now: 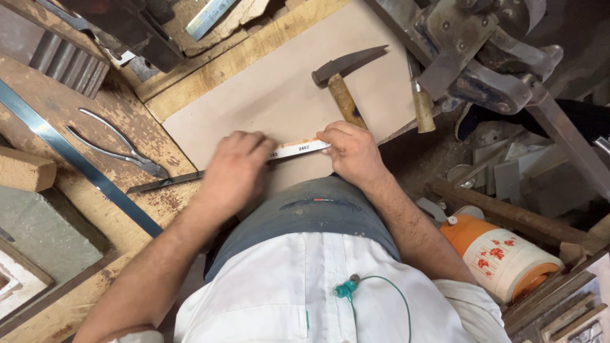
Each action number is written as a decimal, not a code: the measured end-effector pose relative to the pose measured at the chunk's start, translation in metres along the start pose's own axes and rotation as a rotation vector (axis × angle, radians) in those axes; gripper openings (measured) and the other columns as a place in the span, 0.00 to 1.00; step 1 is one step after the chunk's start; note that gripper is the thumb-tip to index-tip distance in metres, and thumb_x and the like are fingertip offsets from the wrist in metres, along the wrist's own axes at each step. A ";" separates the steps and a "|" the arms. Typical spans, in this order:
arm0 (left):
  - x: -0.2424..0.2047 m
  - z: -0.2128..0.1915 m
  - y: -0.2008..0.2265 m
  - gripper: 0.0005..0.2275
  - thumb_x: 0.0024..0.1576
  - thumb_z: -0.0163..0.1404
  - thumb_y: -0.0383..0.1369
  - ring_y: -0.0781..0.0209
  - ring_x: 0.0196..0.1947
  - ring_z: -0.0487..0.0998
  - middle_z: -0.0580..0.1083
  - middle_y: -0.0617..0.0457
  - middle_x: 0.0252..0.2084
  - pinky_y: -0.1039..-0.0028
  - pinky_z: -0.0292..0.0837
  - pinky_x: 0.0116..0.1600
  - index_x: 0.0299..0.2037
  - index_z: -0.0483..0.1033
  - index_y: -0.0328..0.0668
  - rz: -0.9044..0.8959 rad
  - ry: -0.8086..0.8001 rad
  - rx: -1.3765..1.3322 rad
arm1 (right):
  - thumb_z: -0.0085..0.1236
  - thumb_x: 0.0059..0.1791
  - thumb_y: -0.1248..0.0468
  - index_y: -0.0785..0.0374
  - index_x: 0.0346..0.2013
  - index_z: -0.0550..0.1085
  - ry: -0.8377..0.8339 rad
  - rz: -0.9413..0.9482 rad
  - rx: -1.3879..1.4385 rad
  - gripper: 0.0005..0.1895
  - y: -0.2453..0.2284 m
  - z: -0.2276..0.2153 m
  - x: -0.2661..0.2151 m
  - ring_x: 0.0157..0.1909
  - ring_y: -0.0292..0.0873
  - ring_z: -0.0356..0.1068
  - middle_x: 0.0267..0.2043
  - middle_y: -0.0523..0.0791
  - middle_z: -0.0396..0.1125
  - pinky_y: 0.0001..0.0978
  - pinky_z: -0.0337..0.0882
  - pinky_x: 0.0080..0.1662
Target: The person repeatedly cuts a long metal strip into shorter segments using a manual guillotine-style shear. After each cut, the person measures the remaining strip with a white ruler, repositions it in the shear, and cuts again. The process continues until several short pieces are produced.
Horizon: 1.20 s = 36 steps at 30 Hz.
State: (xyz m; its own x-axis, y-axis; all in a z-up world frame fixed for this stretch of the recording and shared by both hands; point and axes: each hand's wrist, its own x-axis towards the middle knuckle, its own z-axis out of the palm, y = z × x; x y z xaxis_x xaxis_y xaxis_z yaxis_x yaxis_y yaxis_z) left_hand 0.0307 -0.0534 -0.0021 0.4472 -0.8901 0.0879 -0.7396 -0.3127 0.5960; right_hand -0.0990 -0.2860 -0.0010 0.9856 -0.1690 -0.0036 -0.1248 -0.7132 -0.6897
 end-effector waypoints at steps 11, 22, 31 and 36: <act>-0.038 -0.002 -0.029 0.12 0.49 0.57 0.23 0.51 0.36 0.78 0.77 0.49 0.35 0.63 0.76 0.42 0.44 0.80 0.35 -0.080 0.072 0.029 | 0.65 0.41 0.77 0.68 0.43 0.78 -0.082 -0.006 -0.015 0.15 -0.010 -0.005 0.010 0.44 0.52 0.74 0.43 0.50 0.71 0.38 0.75 0.45; -0.038 -0.009 -0.030 0.12 0.51 0.60 0.28 0.52 0.35 0.78 0.79 0.49 0.37 0.64 0.77 0.42 0.45 0.81 0.35 -0.069 0.067 -0.018 | 0.62 0.40 0.81 0.67 0.43 0.80 -0.026 0.003 -0.006 0.17 -0.005 0.006 0.005 0.42 0.48 0.75 0.40 0.48 0.73 0.34 0.77 0.44; -0.050 -0.031 -0.038 0.08 0.53 0.61 0.30 0.52 0.40 0.80 0.79 0.50 0.36 0.63 0.77 0.45 0.40 0.81 0.40 -0.126 -0.048 -0.083 | 0.62 0.40 0.81 0.67 0.41 0.81 -0.015 0.014 0.001 0.17 -0.005 0.007 0.004 0.40 0.47 0.76 0.39 0.48 0.74 0.33 0.76 0.42; -0.053 -0.030 -0.044 0.13 0.48 0.60 0.30 0.55 0.40 0.80 0.81 0.55 0.41 0.66 0.78 0.45 0.45 0.83 0.45 -0.047 -0.072 -0.072 | 0.64 0.41 0.80 0.65 0.40 0.81 -0.013 -0.006 -0.029 0.15 -0.006 0.007 0.005 0.41 0.46 0.76 0.39 0.47 0.74 0.33 0.77 0.43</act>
State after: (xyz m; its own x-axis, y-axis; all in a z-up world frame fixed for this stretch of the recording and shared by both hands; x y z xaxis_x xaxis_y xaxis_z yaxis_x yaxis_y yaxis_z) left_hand 0.0543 0.0171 -0.0090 0.4417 -0.8972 0.0027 -0.6792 -0.3324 0.6543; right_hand -0.0921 -0.2777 -0.0022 0.9877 -0.1563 -0.0088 -0.1221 -0.7339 -0.6682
